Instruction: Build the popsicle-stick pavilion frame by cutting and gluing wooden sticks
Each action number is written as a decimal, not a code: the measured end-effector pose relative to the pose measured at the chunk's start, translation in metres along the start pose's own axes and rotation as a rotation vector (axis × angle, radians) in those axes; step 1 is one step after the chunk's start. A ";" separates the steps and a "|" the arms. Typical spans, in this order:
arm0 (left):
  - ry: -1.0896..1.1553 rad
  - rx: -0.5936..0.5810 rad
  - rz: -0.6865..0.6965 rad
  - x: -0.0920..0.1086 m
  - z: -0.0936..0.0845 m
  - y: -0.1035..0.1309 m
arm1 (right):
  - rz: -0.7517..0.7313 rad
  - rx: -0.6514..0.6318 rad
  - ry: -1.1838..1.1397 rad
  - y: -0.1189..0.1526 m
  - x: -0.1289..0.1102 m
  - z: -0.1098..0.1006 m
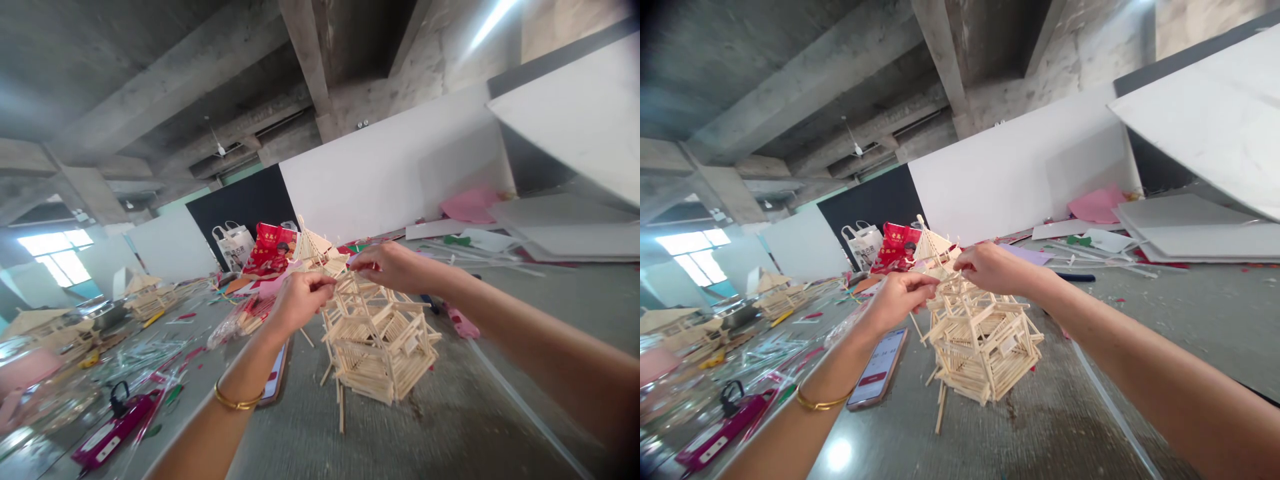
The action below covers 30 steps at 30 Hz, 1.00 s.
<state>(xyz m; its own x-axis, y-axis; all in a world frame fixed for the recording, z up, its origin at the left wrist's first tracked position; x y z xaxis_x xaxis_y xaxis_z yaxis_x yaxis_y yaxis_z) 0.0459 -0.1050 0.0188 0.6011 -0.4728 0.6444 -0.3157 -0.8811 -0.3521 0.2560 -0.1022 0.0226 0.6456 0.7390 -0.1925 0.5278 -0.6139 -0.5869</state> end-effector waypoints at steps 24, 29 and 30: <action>0.618 0.324 0.093 0.047 0.068 0.074 | 0.309 0.090 -0.745 0.041 -0.056 -0.018; 0.806 0.199 0.051 0.035 0.077 0.080 | 0.273 0.009 -0.754 0.048 -0.056 -0.011; 0.847 0.180 0.038 0.032 0.079 0.080 | 0.271 0.013 -0.759 0.049 -0.056 -0.009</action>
<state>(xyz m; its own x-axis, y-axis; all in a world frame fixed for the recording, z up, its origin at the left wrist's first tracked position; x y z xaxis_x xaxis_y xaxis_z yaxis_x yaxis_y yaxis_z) 0.0978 -0.1898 -0.0419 -0.1797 -0.4116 0.8935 -0.1599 -0.8840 -0.4393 0.2511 -0.1759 0.0120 0.1969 0.5543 -0.8087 0.3971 -0.7993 -0.4511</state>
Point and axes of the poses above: each hand's wrist, its own y-axis away from the middle knuckle, its own z-axis out of the palm, x = y × z, the point moved 1 cm from there along -y, towards the middle knuckle
